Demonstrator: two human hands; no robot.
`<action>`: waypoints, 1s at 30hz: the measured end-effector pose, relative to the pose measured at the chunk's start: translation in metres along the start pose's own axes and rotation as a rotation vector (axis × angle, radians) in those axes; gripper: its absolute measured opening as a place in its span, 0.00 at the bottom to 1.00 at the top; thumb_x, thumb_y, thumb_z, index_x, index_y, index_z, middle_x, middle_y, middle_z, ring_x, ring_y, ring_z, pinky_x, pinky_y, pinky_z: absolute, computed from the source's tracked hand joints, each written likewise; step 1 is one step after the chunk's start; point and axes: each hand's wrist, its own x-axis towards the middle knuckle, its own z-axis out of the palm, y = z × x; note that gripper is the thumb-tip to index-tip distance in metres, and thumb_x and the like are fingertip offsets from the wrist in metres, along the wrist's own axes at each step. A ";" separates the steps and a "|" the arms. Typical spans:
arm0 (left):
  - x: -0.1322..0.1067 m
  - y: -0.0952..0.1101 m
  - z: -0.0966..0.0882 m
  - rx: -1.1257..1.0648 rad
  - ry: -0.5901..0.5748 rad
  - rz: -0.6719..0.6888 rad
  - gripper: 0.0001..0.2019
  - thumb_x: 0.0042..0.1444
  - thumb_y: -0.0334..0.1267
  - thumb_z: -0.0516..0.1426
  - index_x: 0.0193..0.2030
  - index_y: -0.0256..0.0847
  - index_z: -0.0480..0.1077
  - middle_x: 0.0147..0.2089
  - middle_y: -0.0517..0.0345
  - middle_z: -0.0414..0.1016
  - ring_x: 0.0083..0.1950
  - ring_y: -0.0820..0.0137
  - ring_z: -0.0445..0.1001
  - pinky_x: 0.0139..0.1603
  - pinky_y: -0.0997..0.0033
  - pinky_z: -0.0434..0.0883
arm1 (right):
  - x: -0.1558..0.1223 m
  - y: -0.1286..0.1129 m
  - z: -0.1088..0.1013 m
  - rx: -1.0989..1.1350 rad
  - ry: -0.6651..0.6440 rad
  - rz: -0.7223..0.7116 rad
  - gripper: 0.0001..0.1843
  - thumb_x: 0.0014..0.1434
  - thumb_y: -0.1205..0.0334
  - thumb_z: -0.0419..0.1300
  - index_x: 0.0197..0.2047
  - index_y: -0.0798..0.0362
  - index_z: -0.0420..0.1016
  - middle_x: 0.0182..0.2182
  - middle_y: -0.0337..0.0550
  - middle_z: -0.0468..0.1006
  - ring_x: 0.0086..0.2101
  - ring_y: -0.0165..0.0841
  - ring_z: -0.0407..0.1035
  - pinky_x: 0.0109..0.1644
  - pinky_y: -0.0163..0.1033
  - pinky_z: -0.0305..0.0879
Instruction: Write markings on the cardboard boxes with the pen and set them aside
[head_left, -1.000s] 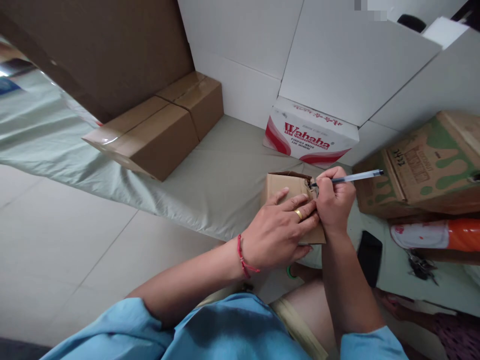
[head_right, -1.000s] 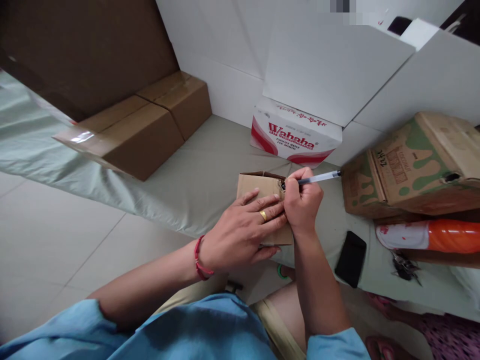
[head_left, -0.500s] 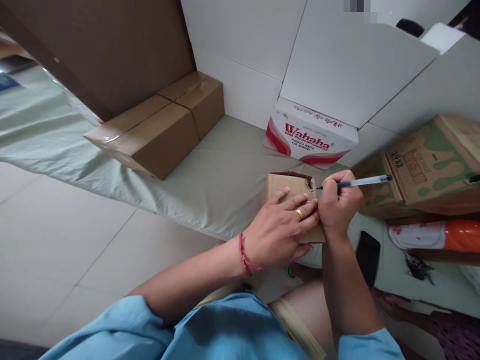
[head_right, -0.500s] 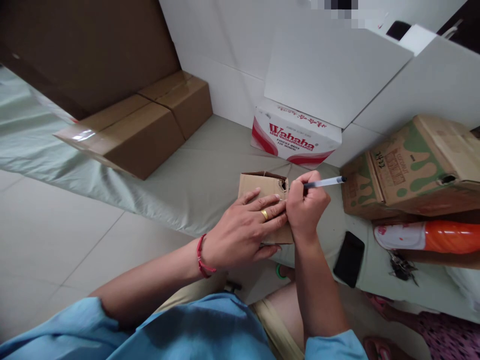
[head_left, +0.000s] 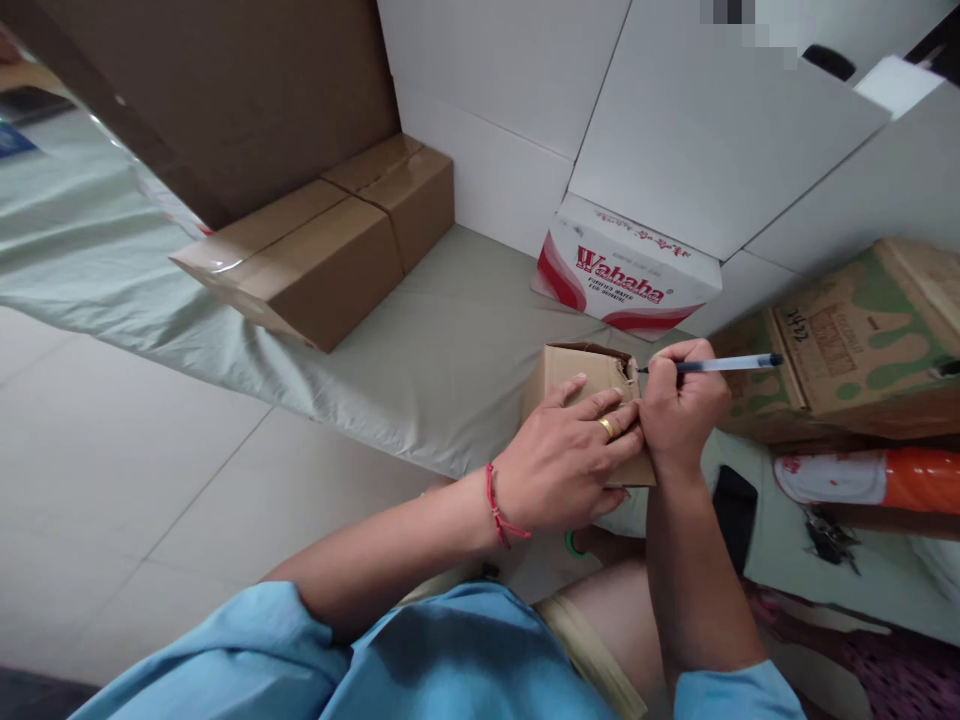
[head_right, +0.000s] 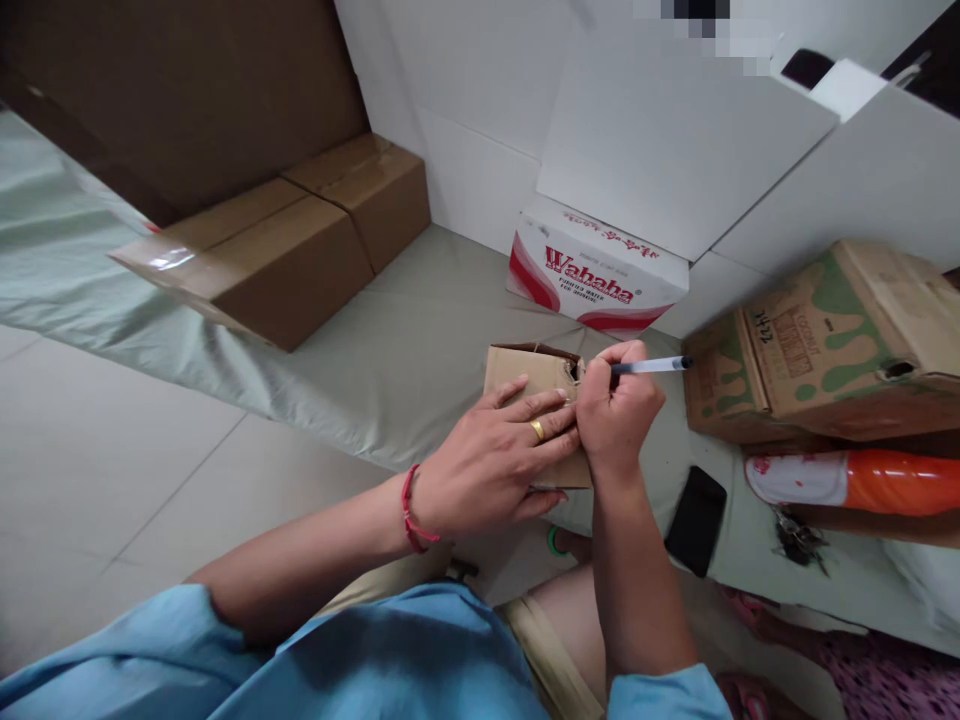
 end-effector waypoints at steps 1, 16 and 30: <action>0.000 0.000 0.000 0.002 0.005 0.001 0.26 0.68 0.47 0.62 0.69 0.40 0.73 0.76 0.46 0.72 0.77 0.51 0.67 0.79 0.39 0.60 | -0.001 -0.001 -0.001 -0.001 0.001 -0.009 0.06 0.62 0.65 0.55 0.31 0.49 0.68 0.24 0.34 0.70 0.27 0.30 0.63 0.37 0.37 0.59; 0.001 -0.002 -0.003 0.026 0.000 0.029 0.22 0.69 0.47 0.62 0.65 0.43 0.74 0.74 0.53 0.74 0.73 0.54 0.71 0.75 0.46 0.61 | -0.052 0.143 -0.023 -0.738 -0.661 0.424 0.18 0.70 0.64 0.53 0.55 0.55 0.81 0.42 0.53 0.83 0.39 0.37 0.75 0.41 0.39 0.59; -0.002 -0.006 0.003 0.029 0.075 0.050 0.26 0.64 0.52 0.67 0.65 0.42 0.75 0.72 0.51 0.77 0.70 0.54 0.74 0.74 0.47 0.62 | -0.140 0.202 -0.105 -0.903 -0.182 0.881 0.56 0.66 0.34 0.60 0.79 0.70 0.52 0.72 0.79 0.61 0.70 0.69 0.59 0.74 0.62 0.59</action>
